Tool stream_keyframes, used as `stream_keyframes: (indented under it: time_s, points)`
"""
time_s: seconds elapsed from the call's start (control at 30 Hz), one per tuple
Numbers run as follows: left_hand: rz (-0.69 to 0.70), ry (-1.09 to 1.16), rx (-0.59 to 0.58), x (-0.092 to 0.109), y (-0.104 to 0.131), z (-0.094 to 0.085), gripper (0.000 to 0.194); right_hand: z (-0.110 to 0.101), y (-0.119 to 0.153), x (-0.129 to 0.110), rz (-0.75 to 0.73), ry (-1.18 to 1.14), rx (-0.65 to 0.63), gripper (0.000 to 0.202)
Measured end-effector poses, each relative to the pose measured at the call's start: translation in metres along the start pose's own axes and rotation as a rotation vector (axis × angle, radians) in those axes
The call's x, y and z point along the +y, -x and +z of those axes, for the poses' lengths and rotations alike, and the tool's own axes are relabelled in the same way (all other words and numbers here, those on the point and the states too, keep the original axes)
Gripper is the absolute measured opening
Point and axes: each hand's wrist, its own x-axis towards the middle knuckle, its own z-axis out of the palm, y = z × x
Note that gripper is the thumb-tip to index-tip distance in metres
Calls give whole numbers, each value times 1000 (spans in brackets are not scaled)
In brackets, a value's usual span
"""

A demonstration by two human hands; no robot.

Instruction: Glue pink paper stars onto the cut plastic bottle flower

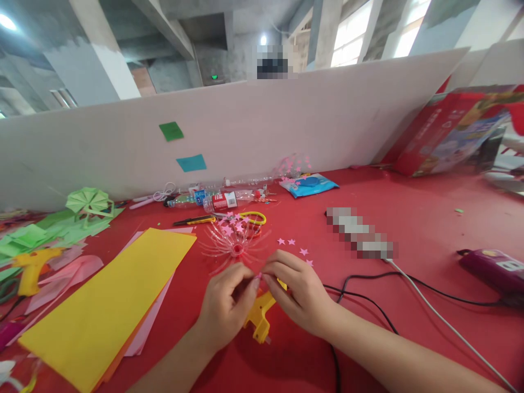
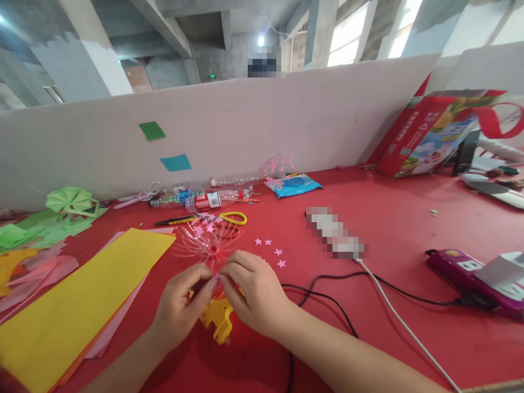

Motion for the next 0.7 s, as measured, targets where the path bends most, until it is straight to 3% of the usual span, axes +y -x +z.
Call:
stream_keyframes:
  time_s: [0.17,0.27,0.37,0.47,0.6,0.7]
  points:
    - [90,-49,42,0,0,-4,23,-3,-2,7,55,22,-157,23]
    - [103,-38,189,-3,-3,-18,19,-13,-3,8,-21,107,-434,18]
    - [62,-47,385,-12,-7,-32,18,-14,1,7,-59,200,-655,35]
    - [31,-68,467,-22,-11,-38,17,-2,6,7,-69,276,-697,34]
    - [31,-112,457,-30,-14,-39,16,10,8,10,-128,245,-708,28]
    - [39,-136,491,-34,-16,-42,15,4,5,11,-119,147,-620,34]
